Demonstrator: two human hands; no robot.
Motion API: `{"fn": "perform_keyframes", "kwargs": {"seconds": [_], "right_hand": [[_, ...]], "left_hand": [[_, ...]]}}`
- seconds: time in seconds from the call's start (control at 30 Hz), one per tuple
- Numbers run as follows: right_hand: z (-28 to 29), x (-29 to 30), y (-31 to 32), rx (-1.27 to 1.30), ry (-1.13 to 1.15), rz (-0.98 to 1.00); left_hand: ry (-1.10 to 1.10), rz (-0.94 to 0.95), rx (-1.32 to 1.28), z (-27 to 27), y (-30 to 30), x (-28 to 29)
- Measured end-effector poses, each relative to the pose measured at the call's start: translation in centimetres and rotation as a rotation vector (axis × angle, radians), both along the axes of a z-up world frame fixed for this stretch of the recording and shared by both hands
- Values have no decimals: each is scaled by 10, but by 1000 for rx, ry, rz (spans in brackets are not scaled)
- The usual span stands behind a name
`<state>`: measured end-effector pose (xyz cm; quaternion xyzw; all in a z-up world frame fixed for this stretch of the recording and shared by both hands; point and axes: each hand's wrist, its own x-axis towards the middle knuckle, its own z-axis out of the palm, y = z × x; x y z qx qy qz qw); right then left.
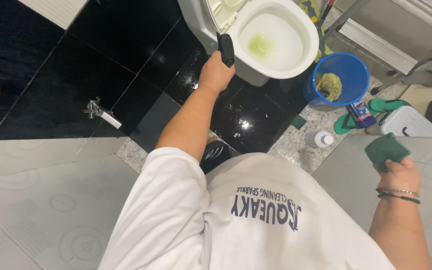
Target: Cleaning a toilet using a brush, sponge, and spray cleaner.
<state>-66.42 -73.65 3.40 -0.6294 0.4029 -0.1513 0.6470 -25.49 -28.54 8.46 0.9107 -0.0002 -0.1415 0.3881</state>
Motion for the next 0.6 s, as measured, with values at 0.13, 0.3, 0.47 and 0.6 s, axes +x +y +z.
{"fn": "perform_keyframes", "kwargs": {"seconds": [0.13,0.3,0.47,0.6], "right_hand": [[7,8,24,54,-5,-13],[-18,6,20,79,-11,-3],[-18,15,26,67,-24,16],[0,17,40,65,-39,29]], "left_hand": [[-42,-18,27,2,-1,7],[-57,-19,26,0,-2,10],[-94,-45,18,-13,1,10],[-44,-22,14,-12,0,7]]}}
